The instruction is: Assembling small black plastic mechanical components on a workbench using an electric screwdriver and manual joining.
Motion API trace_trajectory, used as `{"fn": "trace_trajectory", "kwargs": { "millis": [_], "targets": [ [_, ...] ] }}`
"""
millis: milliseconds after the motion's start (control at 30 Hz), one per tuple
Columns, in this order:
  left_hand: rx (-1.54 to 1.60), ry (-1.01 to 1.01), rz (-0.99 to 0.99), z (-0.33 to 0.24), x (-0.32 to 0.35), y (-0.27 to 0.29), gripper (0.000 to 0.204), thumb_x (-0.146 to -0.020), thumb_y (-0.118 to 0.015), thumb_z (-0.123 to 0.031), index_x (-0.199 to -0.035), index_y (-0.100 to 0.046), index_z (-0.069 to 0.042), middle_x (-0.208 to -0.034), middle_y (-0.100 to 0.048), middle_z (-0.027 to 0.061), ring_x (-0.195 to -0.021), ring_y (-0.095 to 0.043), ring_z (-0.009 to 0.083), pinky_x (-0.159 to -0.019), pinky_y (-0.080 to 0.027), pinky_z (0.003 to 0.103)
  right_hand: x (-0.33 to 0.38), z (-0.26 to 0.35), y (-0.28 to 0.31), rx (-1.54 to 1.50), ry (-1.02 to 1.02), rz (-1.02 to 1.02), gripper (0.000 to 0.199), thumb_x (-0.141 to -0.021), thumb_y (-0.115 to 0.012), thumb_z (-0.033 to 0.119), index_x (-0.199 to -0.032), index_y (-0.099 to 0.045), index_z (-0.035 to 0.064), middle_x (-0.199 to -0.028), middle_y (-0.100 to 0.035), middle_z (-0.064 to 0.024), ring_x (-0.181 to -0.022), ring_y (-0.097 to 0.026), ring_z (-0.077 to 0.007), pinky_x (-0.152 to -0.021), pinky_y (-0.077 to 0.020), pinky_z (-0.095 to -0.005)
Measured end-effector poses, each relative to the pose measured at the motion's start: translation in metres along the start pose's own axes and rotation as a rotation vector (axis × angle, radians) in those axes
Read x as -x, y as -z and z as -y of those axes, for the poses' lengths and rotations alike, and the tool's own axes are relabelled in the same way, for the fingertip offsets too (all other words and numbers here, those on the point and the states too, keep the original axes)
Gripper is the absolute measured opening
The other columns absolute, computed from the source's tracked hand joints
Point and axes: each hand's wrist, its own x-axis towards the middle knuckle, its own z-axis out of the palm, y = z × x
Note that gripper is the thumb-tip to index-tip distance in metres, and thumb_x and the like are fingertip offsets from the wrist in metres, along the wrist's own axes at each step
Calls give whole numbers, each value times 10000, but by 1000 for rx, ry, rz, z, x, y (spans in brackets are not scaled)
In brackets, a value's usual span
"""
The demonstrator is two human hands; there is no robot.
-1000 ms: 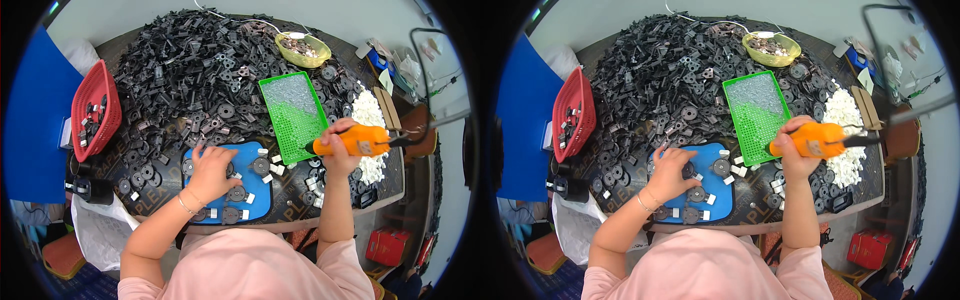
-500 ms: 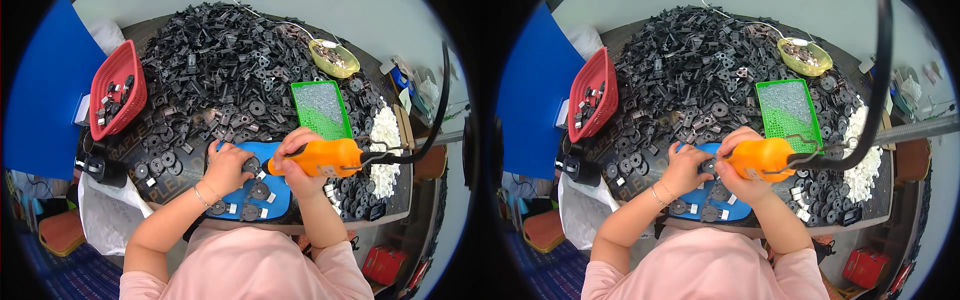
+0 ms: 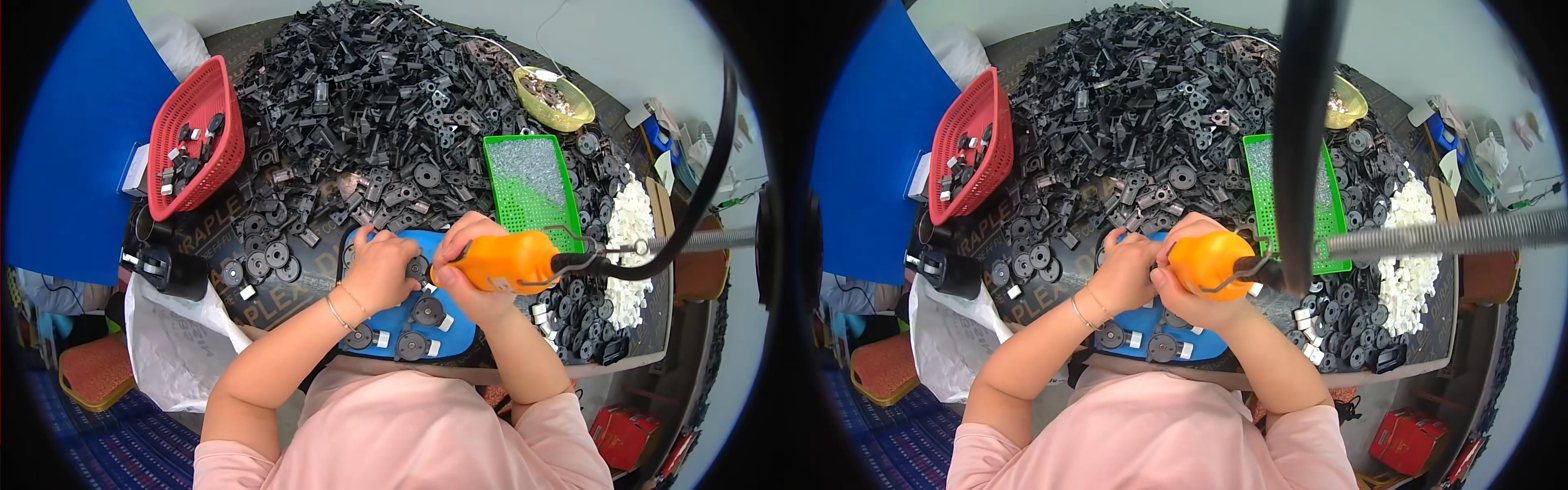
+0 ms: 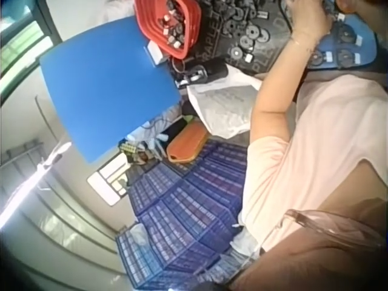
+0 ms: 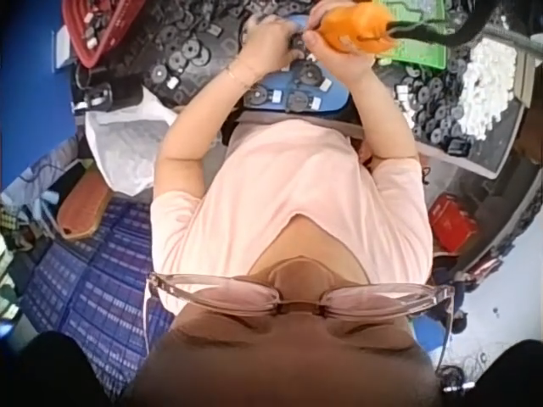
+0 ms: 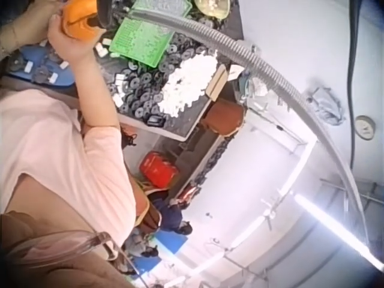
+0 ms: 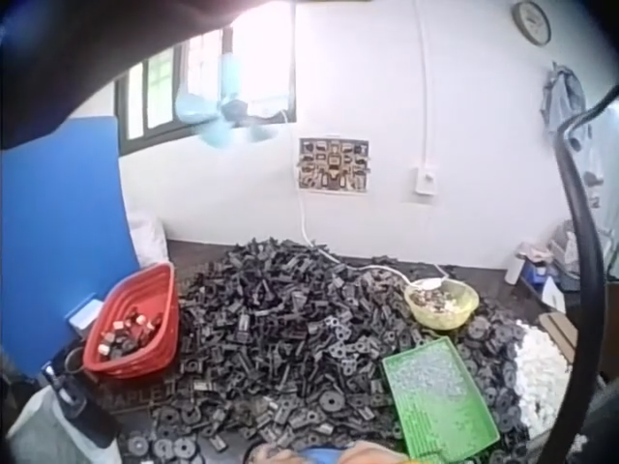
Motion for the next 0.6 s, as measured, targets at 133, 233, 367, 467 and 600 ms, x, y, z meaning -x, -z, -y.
{"fn": "trace_trajectory", "kwargs": {
  "millis": [133,233,367,467,600],
  "targets": [
    [49,23,41,0,-3,-1,378,-611,-811,-208,-929,-644,-92,-861,-657,74,-965,-577,260,-1003,-272,505,-1,-2,2,-5,23,-8,203,-756,-645,-40,-902,-515,14,-872,-497,-100,-656,-563,-141,-590,-495,-250],
    [68,18,37,-1,-2,0,372,-609,-812,-204,-918,-639,-90,-844,-654,74,-954,-577,267,-1004,-271,506,-1,0,8,5,32,-26,204,-761,-665,-7,-899,-518,15,-880,-504,-102,-648,-562,-146,-582,-494,-254],
    [50,8,71,-3,-5,4,393,-603,-815,-202,-935,-636,-91,-861,-655,64,-960,-574,268,-1013,-258,511,1,12,24,-135,95,-145,226,-768,-699,63,-897,-518,21,-881,-506,-99,-634,-561,-165,-575,-490,-263],
    [30,19,101,-4,-6,5,454,-597,-830,-196,-996,-633,-106,-903,-651,44,-956,-573,246,-1035,-246,502,0,39,47,-177,116,-233,254,-785,-691,107,-923,-497,20,-893,-486,-103,-617,-547,-181,-575,-480,-283],
    [79,18,145,-8,-13,-3,487,-598,-833,-188,-1039,-637,-121,-967,-649,35,-1002,-563,242,-1040,-234,502,8,43,69,-174,115,-324,266,-799,-669,122,-949,-476,17,-900,-467,-109,-612,-532,-182,-583,-470,-300]
  ]
}}
